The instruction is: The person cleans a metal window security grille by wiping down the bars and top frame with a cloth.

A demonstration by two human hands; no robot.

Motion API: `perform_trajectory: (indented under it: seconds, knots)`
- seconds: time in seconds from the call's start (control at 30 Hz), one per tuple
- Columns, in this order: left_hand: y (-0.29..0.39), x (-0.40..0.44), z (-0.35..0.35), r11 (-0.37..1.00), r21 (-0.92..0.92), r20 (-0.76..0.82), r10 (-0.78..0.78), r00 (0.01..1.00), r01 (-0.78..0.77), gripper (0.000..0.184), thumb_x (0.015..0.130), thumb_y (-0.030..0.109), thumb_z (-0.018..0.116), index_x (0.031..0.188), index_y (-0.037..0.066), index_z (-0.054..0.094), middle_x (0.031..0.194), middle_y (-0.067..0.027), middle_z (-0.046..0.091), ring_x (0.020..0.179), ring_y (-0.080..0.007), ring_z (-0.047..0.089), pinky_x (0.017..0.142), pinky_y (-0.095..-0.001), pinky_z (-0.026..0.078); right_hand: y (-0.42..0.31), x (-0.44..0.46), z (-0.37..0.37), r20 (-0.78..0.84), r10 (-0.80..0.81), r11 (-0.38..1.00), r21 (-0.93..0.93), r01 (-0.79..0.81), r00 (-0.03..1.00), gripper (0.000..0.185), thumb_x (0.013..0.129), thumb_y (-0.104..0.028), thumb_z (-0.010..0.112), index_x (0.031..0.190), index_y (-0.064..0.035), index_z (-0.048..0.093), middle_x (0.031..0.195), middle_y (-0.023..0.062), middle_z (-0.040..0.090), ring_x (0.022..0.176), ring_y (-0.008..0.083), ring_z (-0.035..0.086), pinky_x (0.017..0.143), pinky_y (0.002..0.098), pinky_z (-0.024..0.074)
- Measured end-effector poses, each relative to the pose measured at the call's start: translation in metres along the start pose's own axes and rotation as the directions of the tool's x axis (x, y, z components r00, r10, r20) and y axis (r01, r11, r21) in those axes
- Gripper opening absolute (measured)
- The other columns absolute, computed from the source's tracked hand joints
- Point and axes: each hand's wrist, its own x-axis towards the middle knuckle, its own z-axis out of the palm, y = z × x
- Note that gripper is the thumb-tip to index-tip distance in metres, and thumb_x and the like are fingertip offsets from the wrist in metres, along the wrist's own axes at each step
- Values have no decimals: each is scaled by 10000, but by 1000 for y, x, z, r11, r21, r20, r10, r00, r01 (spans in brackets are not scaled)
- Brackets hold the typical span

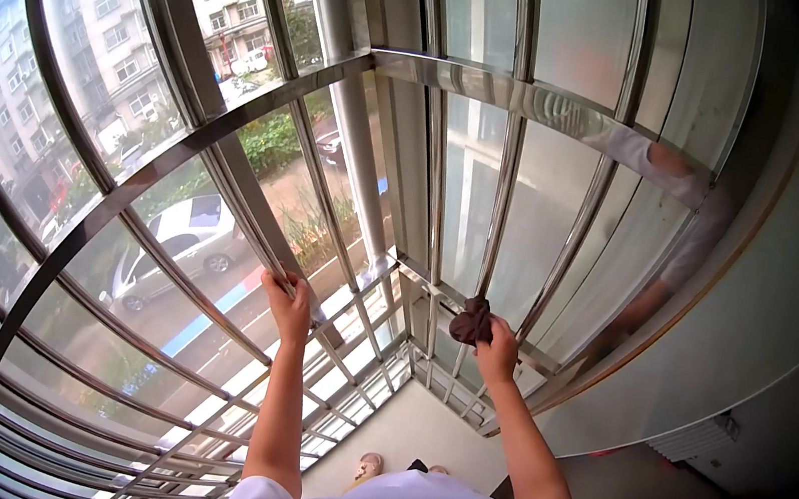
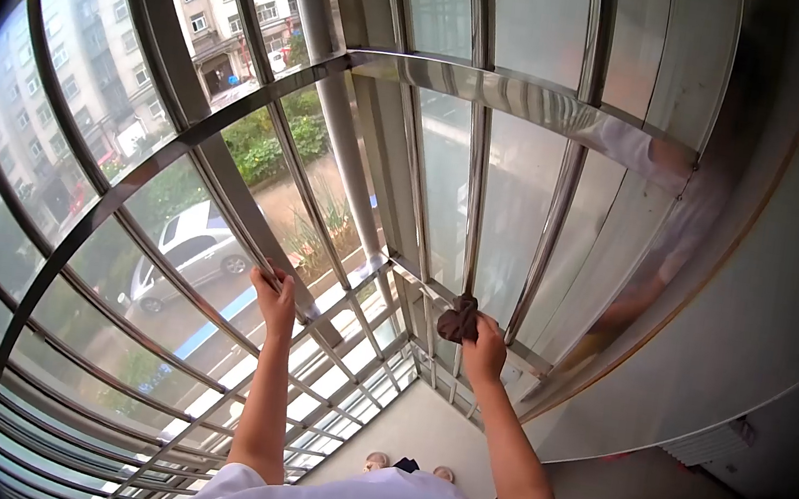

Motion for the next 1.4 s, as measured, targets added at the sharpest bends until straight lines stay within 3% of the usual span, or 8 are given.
perform_trajectory:
  seconds: [0.13,0.33,0.4,0.57,0.67,0.77,1.0,1.4]
  knots:
    - [38,-52,24,836,529,-203,294,934,-148,610,766,9,570,1325,-67,339,1235,-231,412,1201,-357,379,1029,-421,287,-62,-14,-30,-104,-174,983,-75,167,979,266,704,-122,748,940,-28,671,981,123,627,896,307,619,752,364,496]
    - [113,-109,88,924,-32,536,337,774,-380,588,915,295,560,1402,42,350,1363,-222,318,1263,-369,339,1060,-432,273,-112,-2,-38,-110,-210,974,67,218,971,246,727,-199,744,868,-18,655,792,135,636,722,326,633,645,368,493]
    - [132,-103,117,931,-334,560,321,764,-146,574,941,333,525,1403,38,353,1370,-201,327,1279,-361,337,1057,-396,292,-117,1,-31,-67,-176,955,231,187,982,233,790,-160,713,905,22,622,668,61,603,643,124,589,582,299,481]
    - [181,-52,143,809,-527,349,486,801,-262,387,838,-47,534,1219,18,550,1154,-138,508,1087,-274,510,956,-332,399,-161,8,-73,97,-105,770,637,19,990,301,878,-80,621,1160,3,558,870,32,612,642,48,553,523,213,487]
    - [237,10,166,704,-662,114,435,893,-258,395,883,-24,514,1266,17,427,1162,-115,518,1091,-218,535,981,-312,402,-164,14,-99,-424,-442,829,142,540,790,400,846,-3,615,1236,5,523,1169,131,533,614,79,540,546,209,475]
    - [296,72,199,633,-402,-183,652,736,-661,357,845,25,570,1179,26,444,1145,-157,507,1108,-315,500,981,-387,381,-150,33,-105,-652,-374,887,-45,459,659,462,813,-15,651,1253,-14,510,1127,116,544,571,104,490,540,227,434]
    - [324,84,227,748,-63,53,664,746,-661,304,800,139,669,1021,78,470,1051,-129,526,989,-374,514,819,-448,425,-117,61,-98,-478,-165,986,-95,136,862,218,860,-208,663,1005,-47,642,606,-5,536,534,90,489,535,255,419]
    - [378,27,230,674,-270,103,730,676,-687,377,718,153,759,984,83,501,979,-111,521,891,-338,577,737,-425,482,-124,56,-100,-469,-181,983,-121,140,864,224,848,-263,655,922,-61,594,653,80,586,589,276,591,562,376,456]
